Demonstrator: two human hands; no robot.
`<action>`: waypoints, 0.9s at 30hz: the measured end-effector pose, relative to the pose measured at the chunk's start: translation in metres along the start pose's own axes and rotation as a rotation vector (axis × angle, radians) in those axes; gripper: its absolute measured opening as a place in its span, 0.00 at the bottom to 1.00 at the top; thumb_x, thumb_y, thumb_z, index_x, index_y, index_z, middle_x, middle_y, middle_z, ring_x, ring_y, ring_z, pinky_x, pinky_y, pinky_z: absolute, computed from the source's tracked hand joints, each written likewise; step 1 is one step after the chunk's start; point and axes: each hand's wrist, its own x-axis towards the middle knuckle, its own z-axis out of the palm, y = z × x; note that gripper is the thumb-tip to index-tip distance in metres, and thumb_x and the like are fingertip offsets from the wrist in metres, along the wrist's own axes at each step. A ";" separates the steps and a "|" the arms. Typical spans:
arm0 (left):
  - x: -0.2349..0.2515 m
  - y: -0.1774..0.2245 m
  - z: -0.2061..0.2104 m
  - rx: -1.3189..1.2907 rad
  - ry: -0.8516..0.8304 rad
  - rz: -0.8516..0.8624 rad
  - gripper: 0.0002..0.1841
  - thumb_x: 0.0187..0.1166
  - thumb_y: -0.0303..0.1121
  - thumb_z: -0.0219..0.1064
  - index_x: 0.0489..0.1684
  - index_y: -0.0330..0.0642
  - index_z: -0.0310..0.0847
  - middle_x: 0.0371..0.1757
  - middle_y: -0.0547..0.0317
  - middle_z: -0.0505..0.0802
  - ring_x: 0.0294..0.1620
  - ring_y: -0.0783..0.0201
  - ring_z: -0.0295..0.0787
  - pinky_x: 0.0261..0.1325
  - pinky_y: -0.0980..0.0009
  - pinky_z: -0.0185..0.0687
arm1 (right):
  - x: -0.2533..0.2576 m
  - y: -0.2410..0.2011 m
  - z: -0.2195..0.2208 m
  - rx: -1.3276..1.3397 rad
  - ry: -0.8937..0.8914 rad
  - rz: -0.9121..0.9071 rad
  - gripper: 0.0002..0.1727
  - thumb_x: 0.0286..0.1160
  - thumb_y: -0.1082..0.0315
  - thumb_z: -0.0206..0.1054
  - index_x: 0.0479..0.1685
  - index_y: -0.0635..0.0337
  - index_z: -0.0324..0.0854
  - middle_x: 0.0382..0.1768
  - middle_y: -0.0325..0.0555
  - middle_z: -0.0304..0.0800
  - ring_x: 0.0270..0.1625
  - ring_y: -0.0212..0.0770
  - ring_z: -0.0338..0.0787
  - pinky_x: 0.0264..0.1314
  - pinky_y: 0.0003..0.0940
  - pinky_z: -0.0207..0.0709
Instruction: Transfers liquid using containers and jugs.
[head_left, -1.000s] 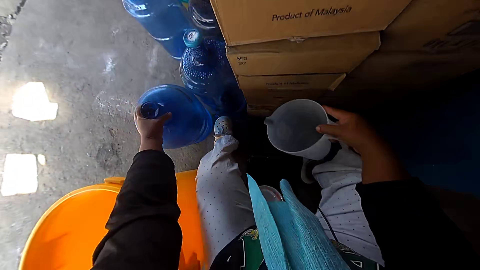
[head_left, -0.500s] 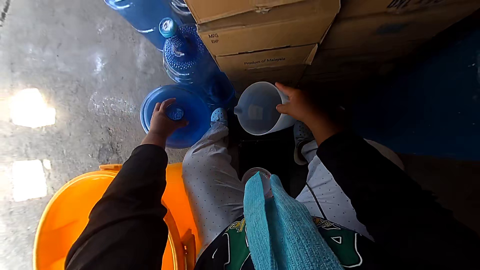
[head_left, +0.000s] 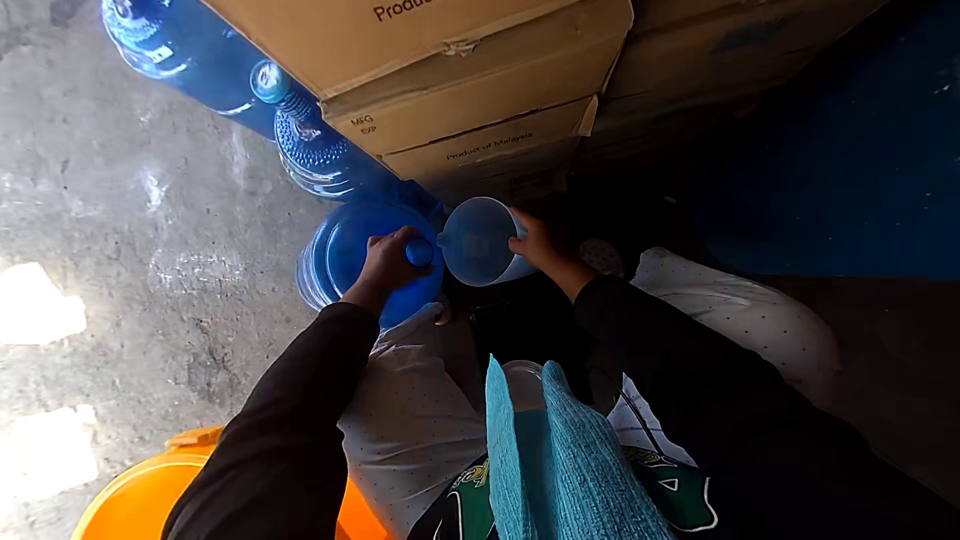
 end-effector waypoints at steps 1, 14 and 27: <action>0.004 0.007 0.003 0.026 -0.002 -0.021 0.33 0.58 0.39 0.88 0.64 0.39 0.82 0.58 0.43 0.93 0.65 0.44 0.87 0.80 0.35 0.60 | 0.001 0.001 0.003 -0.019 0.002 0.009 0.37 0.80 0.61 0.68 0.91 0.48 0.65 0.61 0.63 0.91 0.64 0.65 0.89 0.70 0.65 0.75; 0.080 0.100 0.104 0.329 -0.217 -0.227 0.26 0.67 0.40 0.74 0.62 0.36 0.80 0.54 0.43 0.93 0.62 0.44 0.88 0.79 0.40 0.63 | 0.001 0.051 0.011 0.029 0.159 0.061 0.36 0.76 0.65 0.70 0.88 0.47 0.70 0.54 0.63 0.94 0.59 0.64 0.92 0.70 0.64 0.75; 0.113 0.119 0.142 0.358 -0.298 -0.313 0.43 0.61 0.40 0.84 0.77 0.31 0.68 0.63 0.32 0.88 0.69 0.35 0.83 0.82 0.36 0.59 | 0.009 0.053 0.016 0.194 0.196 0.165 0.32 0.71 0.63 0.74 0.80 0.50 0.79 0.65 0.56 0.91 0.65 0.61 0.90 0.68 0.68 0.76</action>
